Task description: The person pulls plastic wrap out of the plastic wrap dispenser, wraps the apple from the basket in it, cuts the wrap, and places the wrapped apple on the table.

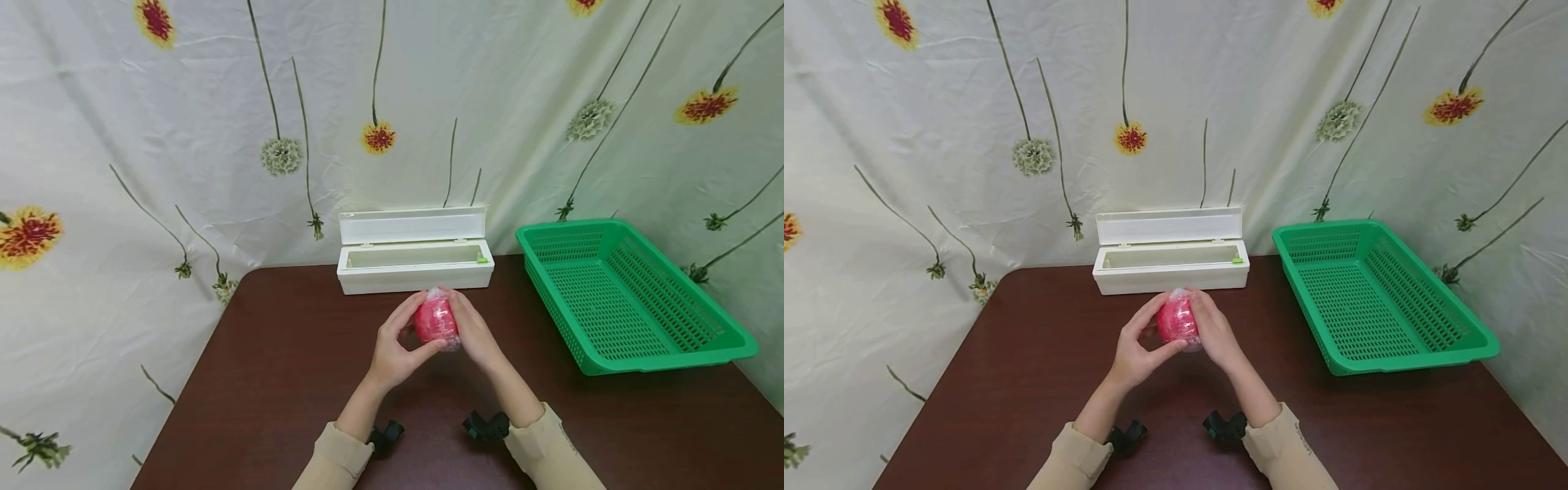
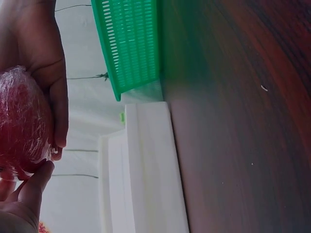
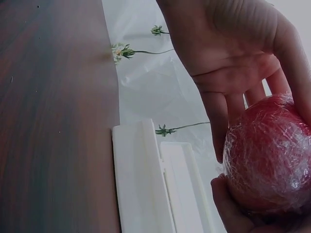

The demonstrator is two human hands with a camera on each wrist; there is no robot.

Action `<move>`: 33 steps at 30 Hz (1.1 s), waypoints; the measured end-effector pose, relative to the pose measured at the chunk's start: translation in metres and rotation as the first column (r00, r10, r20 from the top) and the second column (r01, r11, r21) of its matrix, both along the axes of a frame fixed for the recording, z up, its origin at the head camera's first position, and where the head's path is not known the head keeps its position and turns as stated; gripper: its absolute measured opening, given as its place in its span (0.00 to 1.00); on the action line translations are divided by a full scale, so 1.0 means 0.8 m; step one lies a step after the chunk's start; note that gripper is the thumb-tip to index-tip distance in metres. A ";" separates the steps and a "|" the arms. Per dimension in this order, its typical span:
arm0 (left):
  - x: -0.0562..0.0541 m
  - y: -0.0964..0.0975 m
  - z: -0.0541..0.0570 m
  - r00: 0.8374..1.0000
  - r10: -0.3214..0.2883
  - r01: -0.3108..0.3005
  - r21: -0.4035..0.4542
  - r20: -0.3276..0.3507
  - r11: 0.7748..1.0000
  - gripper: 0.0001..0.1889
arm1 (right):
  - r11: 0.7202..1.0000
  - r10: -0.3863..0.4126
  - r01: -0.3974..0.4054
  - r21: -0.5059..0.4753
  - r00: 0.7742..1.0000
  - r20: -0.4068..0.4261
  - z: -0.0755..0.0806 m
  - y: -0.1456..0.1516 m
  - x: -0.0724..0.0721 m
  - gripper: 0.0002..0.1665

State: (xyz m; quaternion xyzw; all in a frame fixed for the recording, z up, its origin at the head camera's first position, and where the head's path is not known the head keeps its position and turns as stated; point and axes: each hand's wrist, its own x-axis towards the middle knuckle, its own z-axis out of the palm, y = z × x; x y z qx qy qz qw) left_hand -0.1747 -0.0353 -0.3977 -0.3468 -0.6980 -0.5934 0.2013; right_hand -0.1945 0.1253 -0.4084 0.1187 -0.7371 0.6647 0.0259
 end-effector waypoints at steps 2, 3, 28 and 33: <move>0.000 0.000 -0.001 1.000 -0.003 0.003 0.009 0.006 1.000 0.36 | 1.000 0.005 -0.005 0.007 1.000 -0.003 -0.001 0.000 -0.001 0.31; 0.000 0.000 -0.001 1.000 -0.005 0.005 0.012 0.006 1.000 0.35 | 1.000 0.008 -0.008 0.013 1.000 -0.006 -0.001 0.001 0.000 0.31; -0.005 -0.004 -0.005 0.992 -0.102 0.095 0.100 0.068 0.990 0.34 | 0.970 0.241 -0.239 0.051 0.969 -0.052 0.001 0.020 -0.004 0.31; -0.007 -0.007 -0.003 0.985 -0.140 0.128 0.118 0.100 0.985 0.35 | 0.953 0.298 -0.295 0.069 0.953 -0.051 0.003 0.028 -0.006 0.36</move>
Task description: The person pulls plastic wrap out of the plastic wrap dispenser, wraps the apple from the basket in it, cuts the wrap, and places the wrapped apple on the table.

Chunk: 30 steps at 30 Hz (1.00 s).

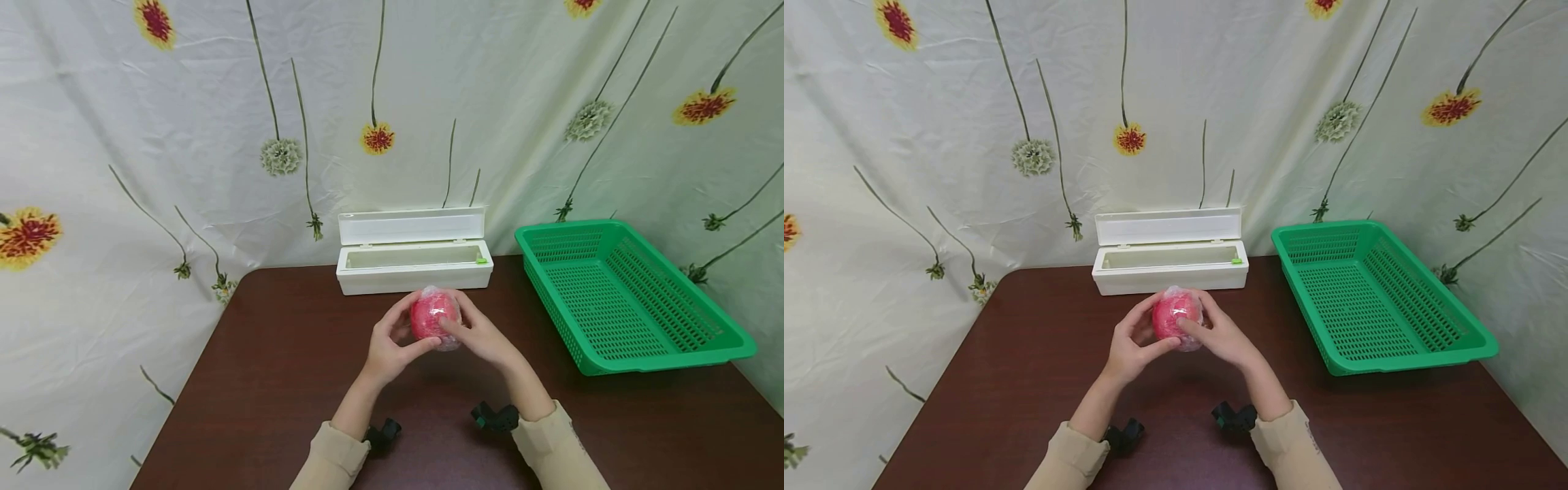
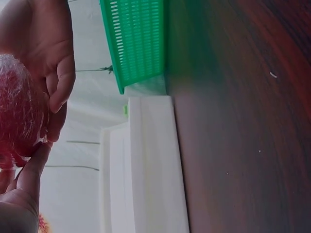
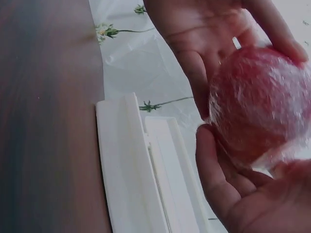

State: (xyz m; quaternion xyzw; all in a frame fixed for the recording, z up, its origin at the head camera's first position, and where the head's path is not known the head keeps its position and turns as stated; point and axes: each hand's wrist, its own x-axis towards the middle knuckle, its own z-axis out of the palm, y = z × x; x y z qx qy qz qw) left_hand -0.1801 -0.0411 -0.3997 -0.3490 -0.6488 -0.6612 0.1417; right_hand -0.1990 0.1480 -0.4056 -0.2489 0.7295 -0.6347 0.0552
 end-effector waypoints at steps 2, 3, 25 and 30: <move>-0.001 -0.001 0.000 1.000 -0.014 0.014 0.007 0.016 1.000 0.35 | 1.000 0.028 -0.028 0.002 1.000 -0.011 0.000 0.003 -0.001 0.40; -0.001 -0.002 0.000 1.000 -0.017 0.017 0.005 0.022 1.000 0.34 | 0.999 0.046 -0.046 0.001 0.999 -0.018 0.000 0.005 -0.002 0.41; -0.006 -0.009 0.001 0.999 -0.038 0.041 -0.085 0.030 0.996 0.39 | 0.997 0.070 -0.073 -0.022 0.993 -0.092 -0.003 0.014 -0.006 0.56; 0.000 -0.014 0.009 0.999 -0.007 0.013 -0.171 0.036 0.985 0.41 | 0.999 0.044 -0.043 0.012 0.994 -0.099 -0.003 0.012 -0.007 0.57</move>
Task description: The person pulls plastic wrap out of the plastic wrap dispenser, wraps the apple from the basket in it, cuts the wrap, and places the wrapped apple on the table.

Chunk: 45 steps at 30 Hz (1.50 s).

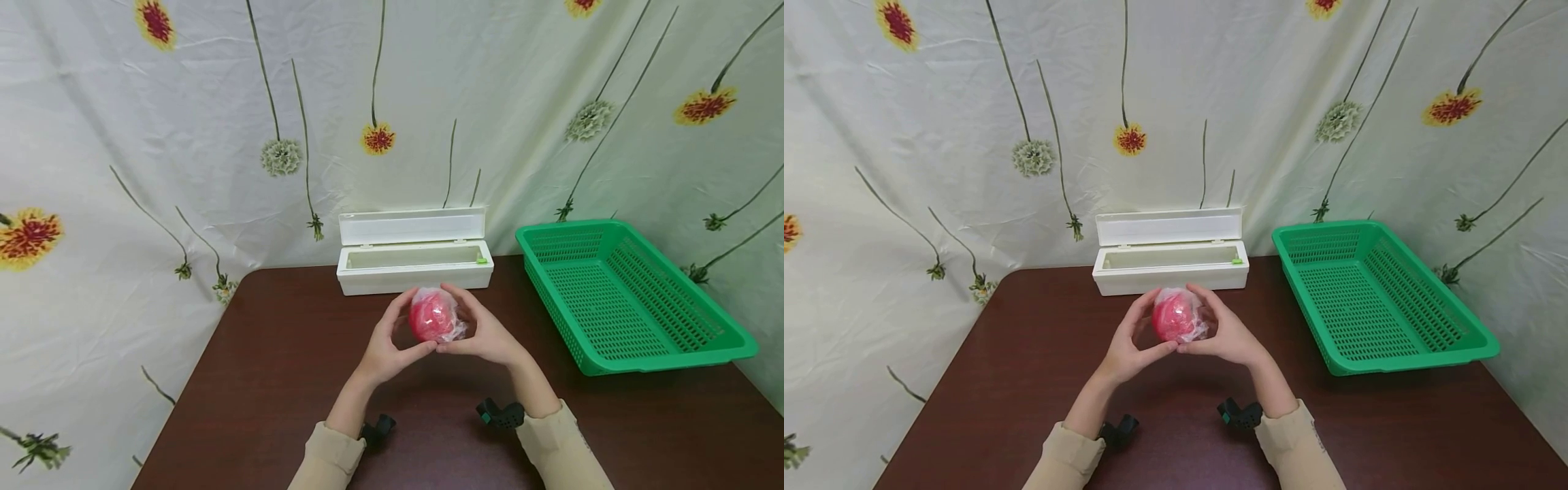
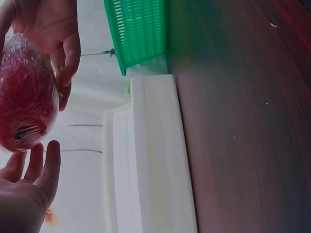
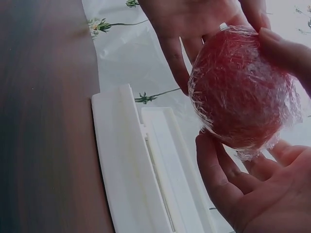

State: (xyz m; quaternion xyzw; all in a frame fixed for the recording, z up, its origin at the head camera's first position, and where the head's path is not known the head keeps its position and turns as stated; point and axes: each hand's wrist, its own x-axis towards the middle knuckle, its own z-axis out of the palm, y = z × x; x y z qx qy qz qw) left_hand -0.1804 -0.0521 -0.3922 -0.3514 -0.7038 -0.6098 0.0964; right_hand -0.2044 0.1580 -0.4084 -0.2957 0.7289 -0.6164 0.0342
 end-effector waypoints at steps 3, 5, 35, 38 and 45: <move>0.001 -0.002 0.002 1.000 0.012 -0.012 -0.043 0.007 0.999 0.42 | 0.999 -0.022 0.022 0.024 1.000 -0.009 -0.001 0.000 0.000 0.56; 0.002 -0.003 0.003 0.999 0.027 -0.026 -0.061 0.017 0.998 0.43 | 0.999 -0.038 0.038 0.035 0.999 -0.015 -0.001 0.001 0.000 0.54; 0.001 0.005 0.000 0.986 0.087 -0.087 -0.012 0.142 0.996 0.36 | 0.975 -0.210 0.214 0.066 0.976 -0.058 0.035 -0.017 0.025 0.46; 0.003 0.007 -0.001 0.977 0.106 -0.107 -0.005 0.183 0.994 0.35 | 0.972 -0.218 0.224 0.067 0.973 -0.078 0.027 -0.018 0.021 0.46; 0.005 0.018 -0.004 0.955 0.233 -0.242 0.026 0.182 0.970 0.33 | 0.973 -0.216 0.222 0.069 0.972 -0.092 -0.006 -0.016 0.002 0.48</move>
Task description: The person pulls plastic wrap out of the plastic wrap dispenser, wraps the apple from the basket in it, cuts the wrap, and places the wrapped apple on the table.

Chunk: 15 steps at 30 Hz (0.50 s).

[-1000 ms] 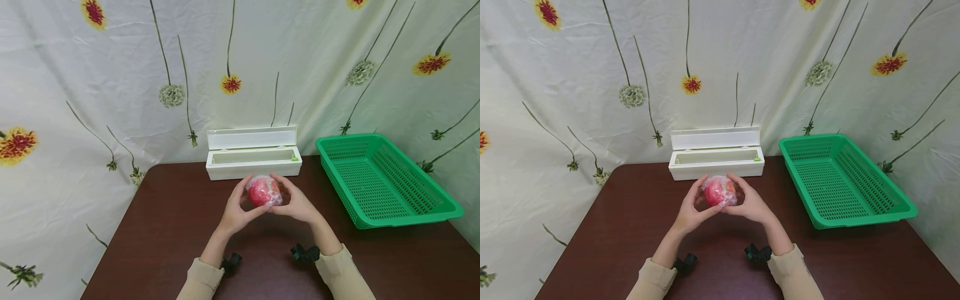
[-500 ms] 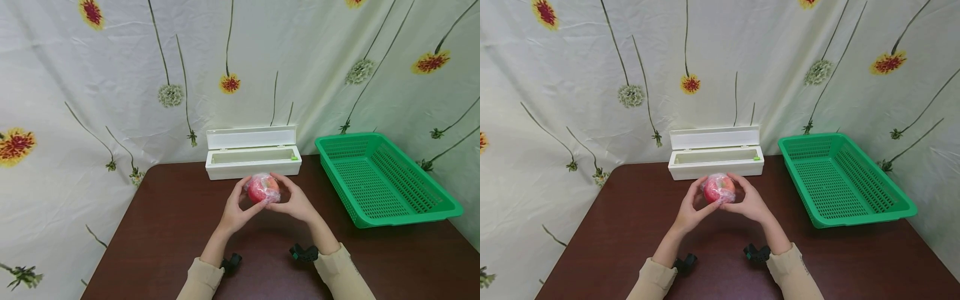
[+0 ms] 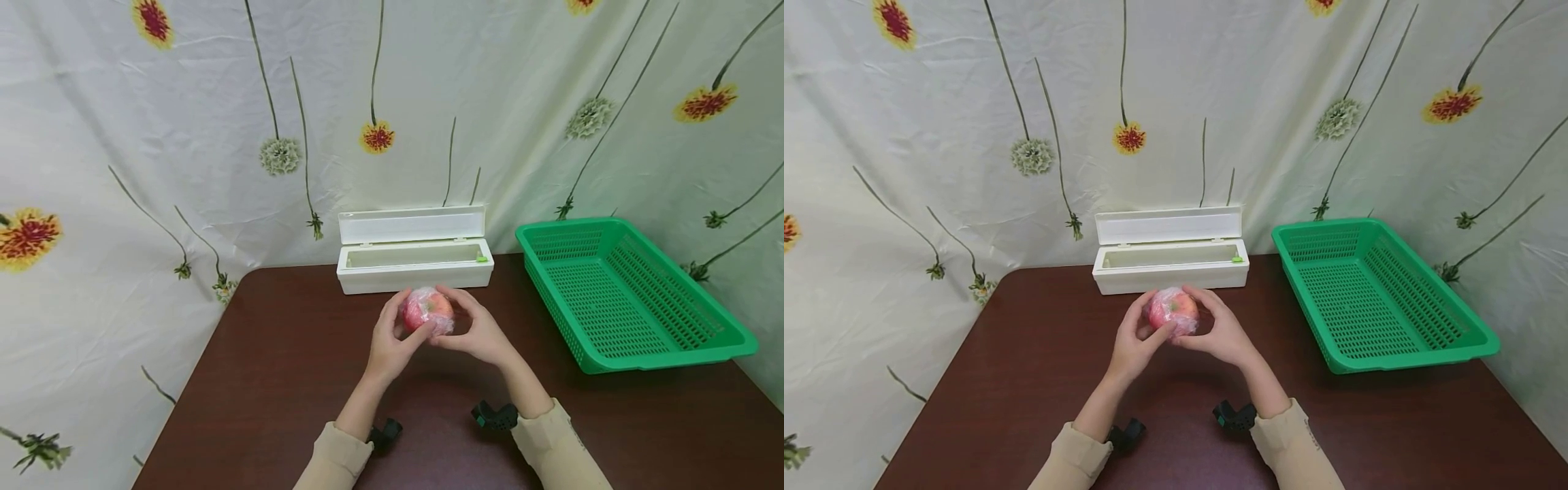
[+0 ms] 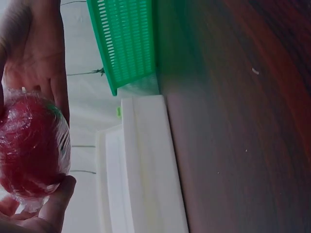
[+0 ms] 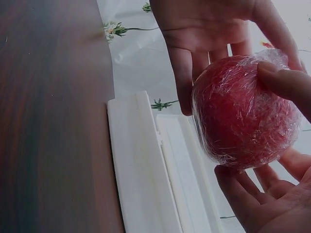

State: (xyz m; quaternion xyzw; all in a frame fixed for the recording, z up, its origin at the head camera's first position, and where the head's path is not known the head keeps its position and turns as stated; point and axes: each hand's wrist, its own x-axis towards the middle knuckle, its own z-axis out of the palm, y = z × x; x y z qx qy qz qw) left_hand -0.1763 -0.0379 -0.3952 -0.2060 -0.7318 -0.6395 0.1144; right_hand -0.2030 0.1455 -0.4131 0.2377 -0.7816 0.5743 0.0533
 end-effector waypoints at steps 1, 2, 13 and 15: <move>0.000 0.001 -0.001 1.000 0.011 -0.011 0.007 -0.003 1.000 0.32 | 1.000 0.003 -0.003 -0.004 1.000 -0.004 -0.002 0.000 -0.001 0.47; 0.000 0.002 -0.002 1.000 0.019 -0.019 0.017 -0.005 1.000 0.31 | 1.000 0.007 -0.007 -0.009 1.000 -0.009 -0.003 0.000 -0.001 0.47; -0.010 0.000 -0.015 1.000 0.000 0.000 0.073 -0.002 0.997 0.28 | 0.999 -0.033 0.033 0.019 0.999 0.008 -0.005 -0.004 0.000 0.49; -0.011 -0.002 -0.016 1.000 0.000 0.000 0.046 0.009 0.999 0.28 | 0.999 -0.040 0.039 0.026 0.999 0.015 -0.008 -0.003 -0.002 0.49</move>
